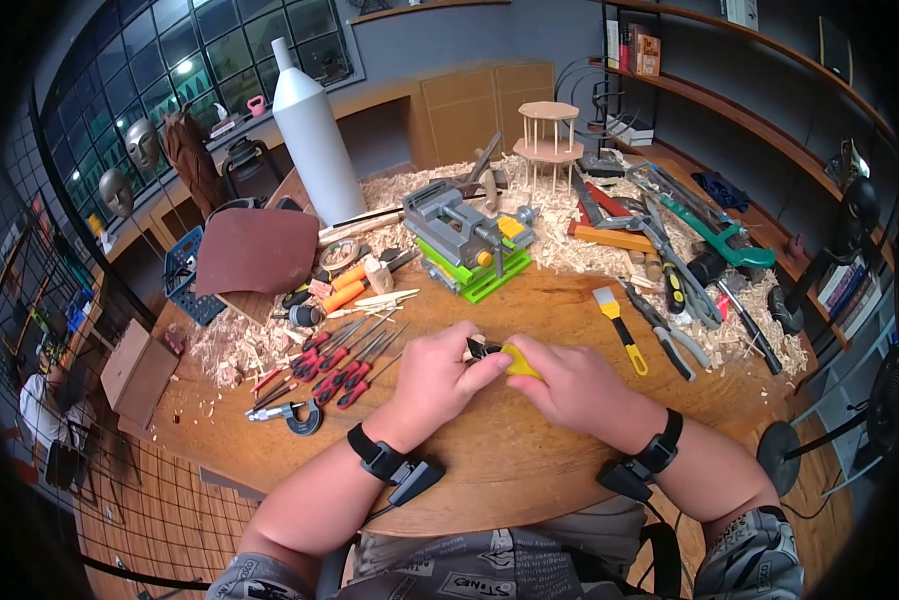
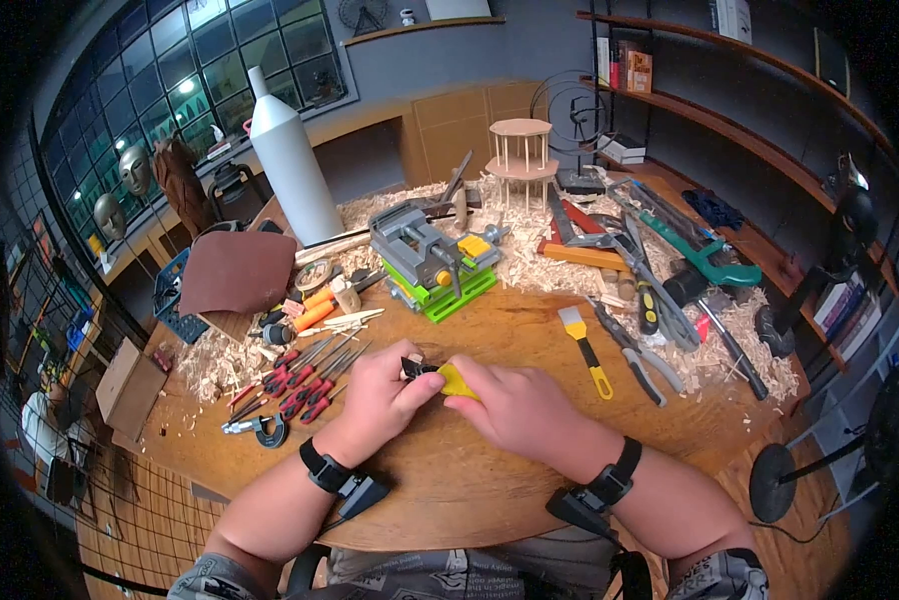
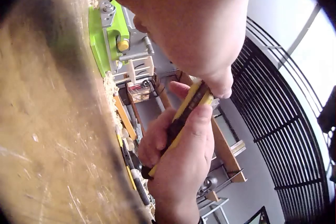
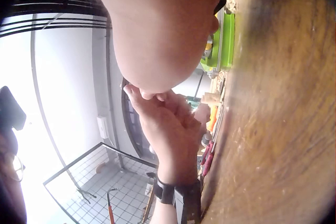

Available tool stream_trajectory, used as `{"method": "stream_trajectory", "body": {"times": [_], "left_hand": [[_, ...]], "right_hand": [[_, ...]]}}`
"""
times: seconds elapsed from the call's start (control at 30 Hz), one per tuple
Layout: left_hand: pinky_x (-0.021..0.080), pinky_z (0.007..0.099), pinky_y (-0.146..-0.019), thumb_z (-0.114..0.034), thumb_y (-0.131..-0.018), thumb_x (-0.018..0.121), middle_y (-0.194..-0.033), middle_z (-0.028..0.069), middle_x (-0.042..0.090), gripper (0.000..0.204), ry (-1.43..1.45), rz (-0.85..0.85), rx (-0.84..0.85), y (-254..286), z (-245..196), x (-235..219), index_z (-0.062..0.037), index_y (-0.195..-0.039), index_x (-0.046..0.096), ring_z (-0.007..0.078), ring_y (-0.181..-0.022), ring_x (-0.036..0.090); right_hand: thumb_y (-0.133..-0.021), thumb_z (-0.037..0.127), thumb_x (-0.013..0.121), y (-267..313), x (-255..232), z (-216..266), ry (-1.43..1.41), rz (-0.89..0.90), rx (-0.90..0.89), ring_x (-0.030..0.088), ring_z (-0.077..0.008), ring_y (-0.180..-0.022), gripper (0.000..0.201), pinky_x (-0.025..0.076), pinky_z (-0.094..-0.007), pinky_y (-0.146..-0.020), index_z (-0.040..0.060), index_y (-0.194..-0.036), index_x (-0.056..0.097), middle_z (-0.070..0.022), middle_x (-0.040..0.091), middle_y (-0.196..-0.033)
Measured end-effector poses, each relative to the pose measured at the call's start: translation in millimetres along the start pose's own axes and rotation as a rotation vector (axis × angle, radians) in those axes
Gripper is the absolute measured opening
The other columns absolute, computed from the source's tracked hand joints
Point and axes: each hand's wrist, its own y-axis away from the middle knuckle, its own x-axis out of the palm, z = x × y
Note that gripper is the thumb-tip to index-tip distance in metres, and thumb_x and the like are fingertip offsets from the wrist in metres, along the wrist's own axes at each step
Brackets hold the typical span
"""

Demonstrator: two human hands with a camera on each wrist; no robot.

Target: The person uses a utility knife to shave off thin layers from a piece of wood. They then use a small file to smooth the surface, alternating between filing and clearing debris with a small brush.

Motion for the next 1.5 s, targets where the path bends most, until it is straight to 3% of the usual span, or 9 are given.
{"method": "stream_trajectory", "body": {"times": [0.07,0.47,0.9,1.2,1.3,1.37,1.4,1.5], "left_hand": [[0.048,0.0425,-0.055,-0.049,-0.082,0.076,-0.066,0.0174,0.06,0.051,-0.001,0.071,-0.155,-2.3,-2.2,-1.4,-0.003,-0.074,0.055,0.0389,-0.062,0.062],[0.049,0.0414,-0.055,-0.048,-0.077,0.08,-0.065,0.0143,0.06,0.047,0.015,0.01,0.064,0.5,2.0,-5.8,-0.0053,-0.079,0.059,0.0346,-0.06,0.062],[0.049,0.043,-0.056,-0.049,-0.083,0.075,-0.067,0.0178,0.06,0.049,-0.014,0.041,0.002,-1.3,0.4,-2.8,-0.0036,-0.077,0.058,0.0384,-0.064,0.063],[0.049,0.0434,-0.058,-0.048,-0.086,0.074,-0.068,0.0192,0.063,0.047,0.056,0.073,-0.171,-5.9,3.2,7.7,-0.0025,-0.082,0.063,0.0391,-0.065,0.064],[0.047,0.0378,-0.057,-0.038,-0.087,0.077,-0.064,0.0175,0.06,0.043,0.007,0.062,-0.171,-11.8,-1.3,8.0,0.0006,-0.079,0.06,0.0326,-0.057,0.06],[0.048,0.0391,-0.058,-0.04,-0.086,0.078,-0.065,0.0173,0.061,0.047,-0.097,0.209,-0.277,-13.3,-3.8,0.7,0.0014,-0.077,0.059,0.0333,-0.059,0.06],[0.048,0.0391,-0.058,-0.04,-0.086,0.078,-0.065,0.0173,0.061,0.047,-0.097,0.207,-0.279,-12.5,-1.3,-2.2,0.0014,-0.077,0.059,0.0333,-0.059,0.06],[0.049,0.0411,-0.063,-0.033,-0.089,0.075,-0.073,0.0174,0.062,0.04,-0.105,0.2,-0.305,-10.9,5.0,-10.6,0.0012,-0.088,0.055,0.0354,-0.067,0.062]], "right_hand": [[-0.092,0.031,0.069,-1.2,-2.4,1.9,0.002,0.043,0.05,0.07,-0.0363,-0.076,0.042,0.055,-0.0446,-0.063,0.0049,-0.122,0.058,-0.0169,0.071,-0.091],[-0.092,0.028,0.069,0.6,1.4,5.3,-0.107,0.034,-0.024,0.069,-0.0375,-0.078,0.042,0.055,-0.0448,-0.063,0.0034,-0.123,0.057,-0.0177,0.07,-0.091],[-0.092,0.028,0.068,-0.9,-2.6,5.2,-0.051,0.043,0.01,0.069,-0.0376,-0.078,0.04,0.055,-0.0459,-0.063,0.0047,-0.122,0.054,-0.0163,0.07,-0.093],[-0.092,0.024,0.068,-2.9,1.3,-7.2,0.015,0.076,0.118,0.067,-0.0411,-0.08,0.041,0.052,-0.0491,-0.064,0.0036,-0.125,0.055,-0.0204,0.069,-0.092],[-0.095,0.029,0.065,-4.1,2.5,-18.0,0.175,-0.004,0.144,0.068,-0.0411,-0.075,0.037,0.052,-0.0506,-0.061,0.0056,-0.121,0.053,-0.0185,0.07,-0.086],[-0.095,0.03,0.066,-7.9,-6.1,-16.7,0.082,-0.022,0.392,0.067,-0.0425,-0.078,0.039,0.052,-0.051,-0.063,0.0044,-0.122,0.053,-0.0199,0.069,-0.089],[-0.095,0.03,0.066,-9.6,-8.8,-16.1,0.082,-0.02,0.39,0.067,-0.0425,-0.078,0.039,0.052,-0.051,-0.063,0.0044,-0.122,0.053,-0.0199,0.069,-0.089],[-0.095,0.027,0.066,-8.3,-6.0,-28.8,-0.075,-0.314,0.309,0.067,-0.0401,-0.09,0.037,0.053,-0.0488,-0.071,0.0047,-0.122,0.055,-0.0199,0.067,-0.096]]}}
